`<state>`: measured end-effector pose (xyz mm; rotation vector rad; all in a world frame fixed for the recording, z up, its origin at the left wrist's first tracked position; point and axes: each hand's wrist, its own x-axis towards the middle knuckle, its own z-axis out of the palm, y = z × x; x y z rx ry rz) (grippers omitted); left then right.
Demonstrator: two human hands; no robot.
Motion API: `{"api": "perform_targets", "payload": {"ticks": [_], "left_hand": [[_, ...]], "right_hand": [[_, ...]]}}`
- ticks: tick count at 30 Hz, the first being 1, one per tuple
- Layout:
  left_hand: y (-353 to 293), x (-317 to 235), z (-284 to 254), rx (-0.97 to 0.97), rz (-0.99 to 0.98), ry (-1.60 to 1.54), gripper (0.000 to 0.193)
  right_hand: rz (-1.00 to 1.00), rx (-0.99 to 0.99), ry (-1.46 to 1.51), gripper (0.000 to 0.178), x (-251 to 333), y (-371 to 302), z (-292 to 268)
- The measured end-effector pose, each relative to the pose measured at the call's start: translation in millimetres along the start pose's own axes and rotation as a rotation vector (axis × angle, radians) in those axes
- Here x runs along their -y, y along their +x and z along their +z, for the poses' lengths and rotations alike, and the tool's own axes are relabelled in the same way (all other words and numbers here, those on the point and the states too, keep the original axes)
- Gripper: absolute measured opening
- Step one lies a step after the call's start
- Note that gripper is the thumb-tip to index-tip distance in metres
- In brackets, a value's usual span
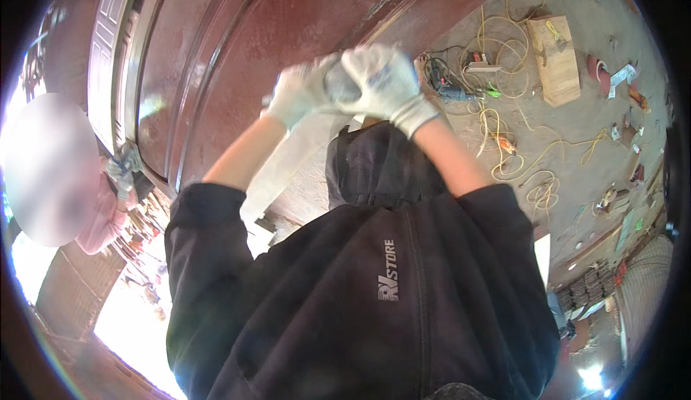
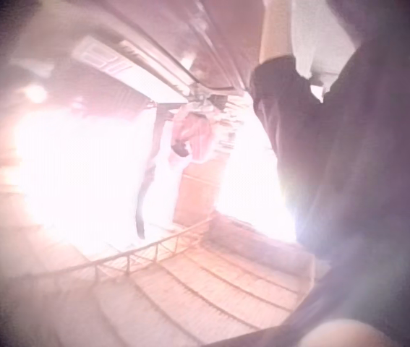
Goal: The person sands a large wooden door with a handheld sanding block, moving systematically across panels and edges. The door is positioned vertically, and the person adjusts their stance to reach different areas.
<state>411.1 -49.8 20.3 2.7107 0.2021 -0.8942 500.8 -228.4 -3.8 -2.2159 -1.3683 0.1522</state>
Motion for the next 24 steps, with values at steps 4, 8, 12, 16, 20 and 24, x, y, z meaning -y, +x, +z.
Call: {"api": "perform_targets", "payload": {"ticks": [4, 8, 12, 16, 20, 24], "left_hand": [[8.5, -9.6, -11.6, 0.208, 0.022, 0.098, 0.07], [67.6, -45.0, -19.3, -0.132, 0.296, -0.025, 0.047], [153.9, -94.6, -51.8, -0.228, 0.332, 0.074, 0.049], [221.3, -121.4, -92.0, -0.26, 0.366, 0.149, 0.037], [198.5, -97.8, -99.1, -0.226, 0.225, 0.148, 0.037], [136.1, -48.1, -54.0, -0.158, 0.171, 0.07, 0.05]], "right_hand": [[0.066, -0.134, 0.082, 0.062, 5.7, -17.5, 11.3], [0.154, -0.162, 0.098, 0.051, -53.9, -17.6, -39.3], [0.22, -0.086, -0.118, 0.076, -143.6, -14.2, -79.2], [0.17, -0.261, -0.227, 0.073, -213.7, 9.4, -99.2], [0.141, -0.199, -0.156, 0.06, -180.8, 36.6, -99.1], [0.105, -0.125, -0.099, 0.067, -119.3, 29.4, -46.0]]}}
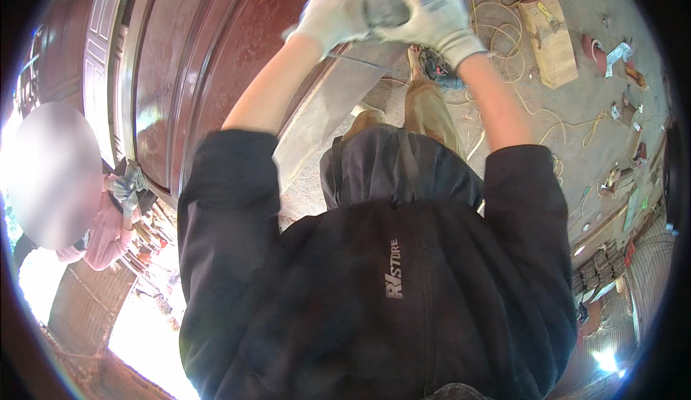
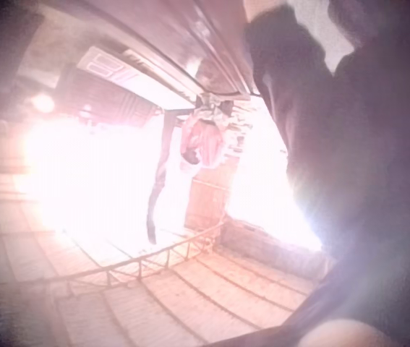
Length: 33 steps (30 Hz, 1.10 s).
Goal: The person sands a large wooden door with a handheld sanding block, moving systematically across panels and edges. The door is positioned vertically, and the person adjusts their stance to reach different areas.
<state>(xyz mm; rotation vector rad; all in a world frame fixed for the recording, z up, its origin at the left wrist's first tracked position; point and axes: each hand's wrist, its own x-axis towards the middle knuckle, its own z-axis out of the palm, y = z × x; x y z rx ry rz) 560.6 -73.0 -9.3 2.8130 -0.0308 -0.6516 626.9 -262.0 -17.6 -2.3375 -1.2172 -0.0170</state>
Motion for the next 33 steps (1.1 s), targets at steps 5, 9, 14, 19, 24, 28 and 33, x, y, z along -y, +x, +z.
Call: {"api": "perform_targets", "payload": {"ticks": [5, 9, 14, 19, 24, 28, 33], "left_hand": [[-144.3, 43.7, 32.1, 0.135, -0.258, -0.056, 0.064], [-218.8, 63.5, 58.4, 0.327, -0.396, -0.157, 0.083], [-230.5, 45.0, 84.6, 0.377, -0.487, -0.149, 0.074], [-137.8, -24.3, 51.0, 0.321, -0.342, -0.128, 0.088], [-36.0, -76.2, 14.9, 0.151, -0.243, -0.185, 0.072], [45.6, -107.5, -17.4, 0.023, -0.139, -0.175, 0.051], [148.6, -128.0, -54.5, -0.017, -0.109, -0.058, 0.047]], "right_hand": [[-0.114, 0.167, 0.143, 0.057, 126.1, -14.8, 37.1], [-0.216, 0.257, 0.153, 0.049, 192.9, -40.9, 60.5], [-0.286, 0.126, 0.246, 0.046, 184.0, -65.8, 71.5], [-0.236, 0.114, 0.227, 0.067, 79.1, -69.0, 22.3], [-0.231, -0.006, 0.169, 0.074, -26.4, -48.4, -27.5], [-0.227, -0.017, 0.104, 0.073, -110.4, -21.1, -56.1], [-0.134, -0.097, -0.114, 0.079, -202.9, 14.8, -75.3]]}}
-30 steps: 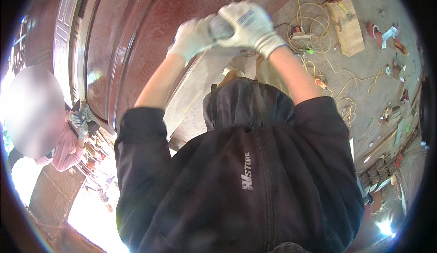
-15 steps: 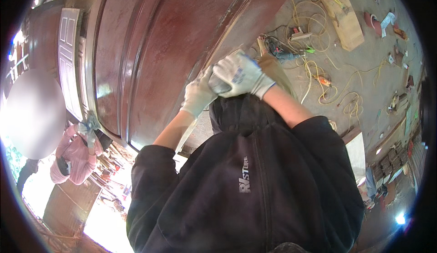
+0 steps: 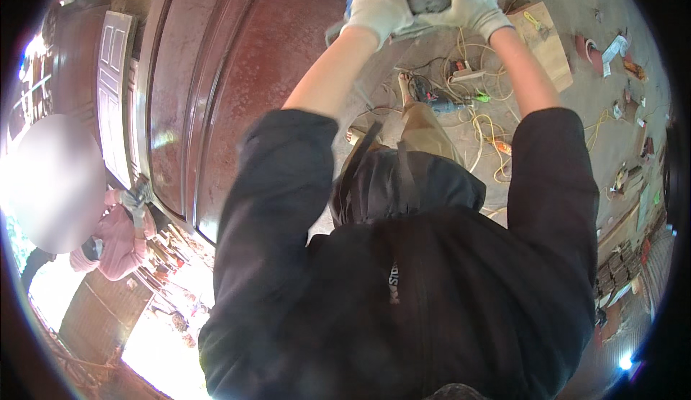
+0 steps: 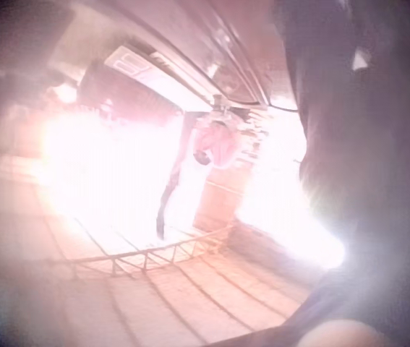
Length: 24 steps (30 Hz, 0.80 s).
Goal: The person sands a large wooden door with a handheld sanding block, moving systematically across panels and edges. The door is positioned vertically, and the person adjusts their stance to reach different areas.
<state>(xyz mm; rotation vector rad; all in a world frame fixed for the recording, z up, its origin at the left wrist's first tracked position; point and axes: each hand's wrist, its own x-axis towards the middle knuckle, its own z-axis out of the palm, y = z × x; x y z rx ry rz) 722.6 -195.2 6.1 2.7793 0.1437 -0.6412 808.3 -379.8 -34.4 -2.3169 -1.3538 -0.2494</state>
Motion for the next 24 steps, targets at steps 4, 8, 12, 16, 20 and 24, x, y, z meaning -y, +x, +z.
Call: {"api": "perform_targets", "payload": {"ticks": [4, 8, 12, 16, 20, 24], "left_hand": [[2.0, 4.5, 10.5, -0.013, -0.008, 0.011, 0.049], [-89.3, 34.7, 38.5, 0.023, -0.093, -0.059, 0.056], [-181.9, 70.6, 63.6, 0.046, -0.086, -0.049, 0.056], [-248.5, 112.8, 74.2, 0.152, -0.147, -0.032, 0.07], [-290.2, 142.8, 94.2, 0.211, -0.292, -0.021, 0.076], [-294.2, 170.5, 102.3, 0.126, -0.429, -0.051, 0.062]], "right_hand": [[-0.022, 0.039, 0.016, 0.079, 4.7, -8.9, 3.2], [-0.036, 0.114, 0.18, 0.074, 97.8, -16.6, -3.8], [0.004, 0.099, 0.265, 0.066, 194.3, -46.6, 17.4], [-0.002, 0.1, 0.274, 0.067, 274.6, -60.1, 43.1], [-0.054, 0.201, 0.271, 0.075, 318.9, -55.6, 62.9], [-0.188, 0.359, 0.237, 0.074, 323.8, -17.8, 73.3]]}}
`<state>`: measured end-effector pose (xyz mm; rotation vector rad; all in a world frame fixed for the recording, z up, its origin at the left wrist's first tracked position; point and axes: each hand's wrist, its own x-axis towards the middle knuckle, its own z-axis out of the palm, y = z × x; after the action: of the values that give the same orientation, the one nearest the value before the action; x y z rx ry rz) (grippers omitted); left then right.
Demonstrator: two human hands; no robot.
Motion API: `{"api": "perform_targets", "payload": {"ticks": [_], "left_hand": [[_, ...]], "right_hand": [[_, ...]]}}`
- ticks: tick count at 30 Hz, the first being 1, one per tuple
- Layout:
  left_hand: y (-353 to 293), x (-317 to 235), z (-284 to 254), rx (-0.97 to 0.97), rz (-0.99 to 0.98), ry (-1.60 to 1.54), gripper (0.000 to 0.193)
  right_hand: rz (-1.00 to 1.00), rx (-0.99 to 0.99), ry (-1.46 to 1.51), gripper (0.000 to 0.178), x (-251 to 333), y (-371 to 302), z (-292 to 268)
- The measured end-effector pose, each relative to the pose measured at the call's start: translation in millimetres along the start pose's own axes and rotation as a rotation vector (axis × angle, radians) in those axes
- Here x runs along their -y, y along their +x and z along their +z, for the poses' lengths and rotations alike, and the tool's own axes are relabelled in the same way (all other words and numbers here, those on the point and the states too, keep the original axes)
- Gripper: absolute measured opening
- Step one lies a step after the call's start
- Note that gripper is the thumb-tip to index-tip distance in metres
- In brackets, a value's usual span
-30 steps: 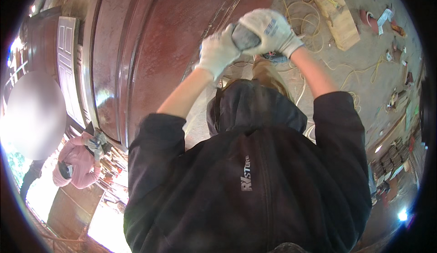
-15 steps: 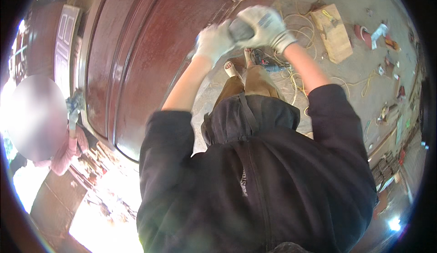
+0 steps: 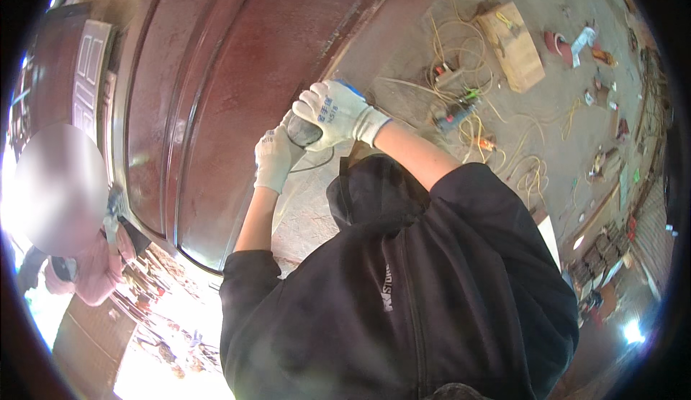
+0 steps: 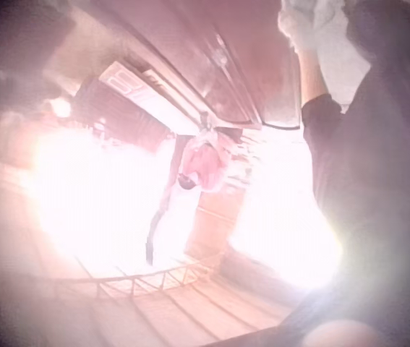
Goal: The person sands a large wooden door with a handheld sanding block, moving systematically across panels and edges. The door is positioned vertically, and the person adjusts their stance to reach different areas.
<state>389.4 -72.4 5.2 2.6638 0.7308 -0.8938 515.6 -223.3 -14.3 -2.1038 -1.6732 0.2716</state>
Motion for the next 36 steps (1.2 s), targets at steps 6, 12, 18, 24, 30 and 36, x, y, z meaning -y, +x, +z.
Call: {"api": "perform_targets", "payload": {"ticks": [6, 12, 18, 24, 30, 36], "left_hand": [[33.0, -29.2, -28.4, -0.084, 0.046, -0.106, 0.066], [83.6, -154.3, -58.6, -0.161, 0.219, -0.164, 0.052], [155.4, -268.2, -76.0, -0.35, 0.374, -0.142, 0.033], [224.0, -352.6, -94.6, -0.493, 0.319, -0.213, 0.024], [189.0, -315.3, -77.5, -0.544, 0.142, -0.426, 0.021], [90.1, -200.4, -14.8, -0.583, 0.01, -0.467, 0.055]], "right_hand": [[-0.093, 0.019, 0.043, 0.069, -51.3, 34.1, -36.0], [-0.007, -0.194, -0.002, 0.07, -155.5, -33.3, -97.5], [0.04, -0.133, -0.083, 0.074, -276.2, -65.8, -157.1], [-0.085, -0.096, -0.178, 0.073, -385.0, -65.4, -195.2], [-0.307, -0.011, -0.133, 0.075, -356.1, -22.0, -188.7], [-0.384, 0.055, -0.053, 0.075, -215.0, 7.8, -126.6]]}}
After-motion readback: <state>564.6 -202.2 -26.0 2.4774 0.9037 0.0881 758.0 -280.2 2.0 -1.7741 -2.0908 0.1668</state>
